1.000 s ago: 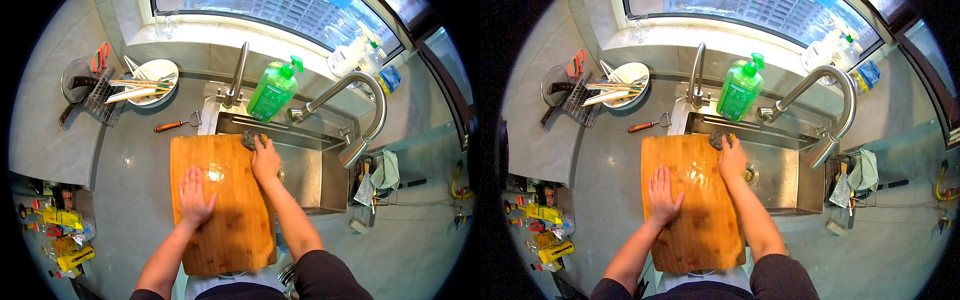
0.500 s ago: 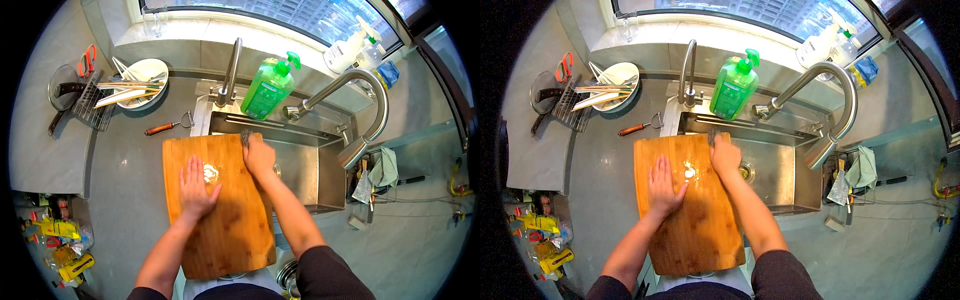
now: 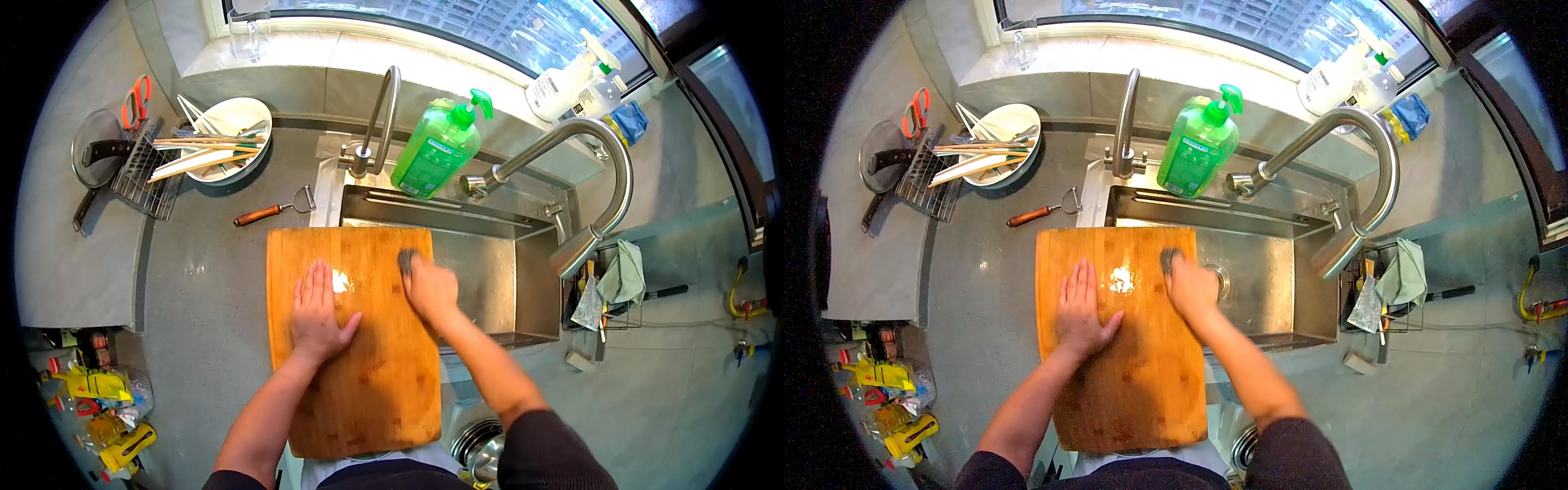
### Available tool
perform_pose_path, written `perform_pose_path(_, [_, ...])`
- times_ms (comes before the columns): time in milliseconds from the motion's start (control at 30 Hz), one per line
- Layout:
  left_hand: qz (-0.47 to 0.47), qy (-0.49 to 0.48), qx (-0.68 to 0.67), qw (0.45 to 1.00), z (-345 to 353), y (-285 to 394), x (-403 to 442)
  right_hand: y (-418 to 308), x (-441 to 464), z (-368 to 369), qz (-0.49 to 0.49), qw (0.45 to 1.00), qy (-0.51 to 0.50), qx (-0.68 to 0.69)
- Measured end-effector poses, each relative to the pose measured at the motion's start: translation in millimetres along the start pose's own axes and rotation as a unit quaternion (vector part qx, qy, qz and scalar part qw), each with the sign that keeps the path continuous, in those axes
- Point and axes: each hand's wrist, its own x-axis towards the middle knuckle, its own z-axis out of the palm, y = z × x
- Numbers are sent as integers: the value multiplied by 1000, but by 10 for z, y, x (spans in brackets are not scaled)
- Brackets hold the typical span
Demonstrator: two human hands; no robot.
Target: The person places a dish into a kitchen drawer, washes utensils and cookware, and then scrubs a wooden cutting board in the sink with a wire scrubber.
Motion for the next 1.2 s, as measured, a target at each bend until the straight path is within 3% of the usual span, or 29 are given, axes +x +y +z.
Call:
perform_pose_path(133, [-7,-3,-2,1000,-45,48,8,-56,420,102,49,998,42,-12])
perform_pose_path(200, [0,7,-3,1000,0,33,49,-270,-250,217,-33,996,80,-4])
perform_pose_path(267, [-1,5,0,1000,36,18,-26,-271,-356,10,-62,998,-6,12])
perform_pose_path(367, [1,19,0,1000,54,33,2,-40,434,-37,28,999,-16,-20])
perform_pose_path(467, [12,24,2,1000,16,18,-17,-144,365,72,69,996,51,-12])
perform_pose_path(500, [15,29,-1,999,29,12,-12,-198,36,143,40,998,47,-33])
perform_pose_path(533, [14,33,-2,999,41,2,2,-263,-343,214,-40,989,126,-63])
perform_pose_path(600, [10,29,-2,1000,50,12,-33,-188,-423,-38,-53,998,-30,-8])
perform_pose_path(700, [11,37,-4,999,71,29,-15,42,440,26,50,999,13,0])
perform_pose_path(800, [18,37,-3,999,81,-19,-50,-91,341,219,77,996,-5,-35])
perform_pose_path(867, [17,44,-11,999,83,-5,31,-294,-417,70,16,999,-22,-20])
perform_pose_path(933, [10,37,-17,999,56,7,-19,-180,-469,-26,-22,998,-65,5])
perform_pose_path(1033, [6,42,-22,999,93,0,-29,-34,206,-42,73,996,-45,10])
perform_pose_path(1133, [-6,25,-18,1000,48,19,-15,-109,174,-153,135,986,12,98])
perform_pose_path(1167, [-4,27,-14,1000,52,24,-13,-73,65,-254,154,972,-47,172])
perform_pose_path(1200, [-2,28,-8,1000,58,18,-14,-31,-71,-348,105,981,-13,162])
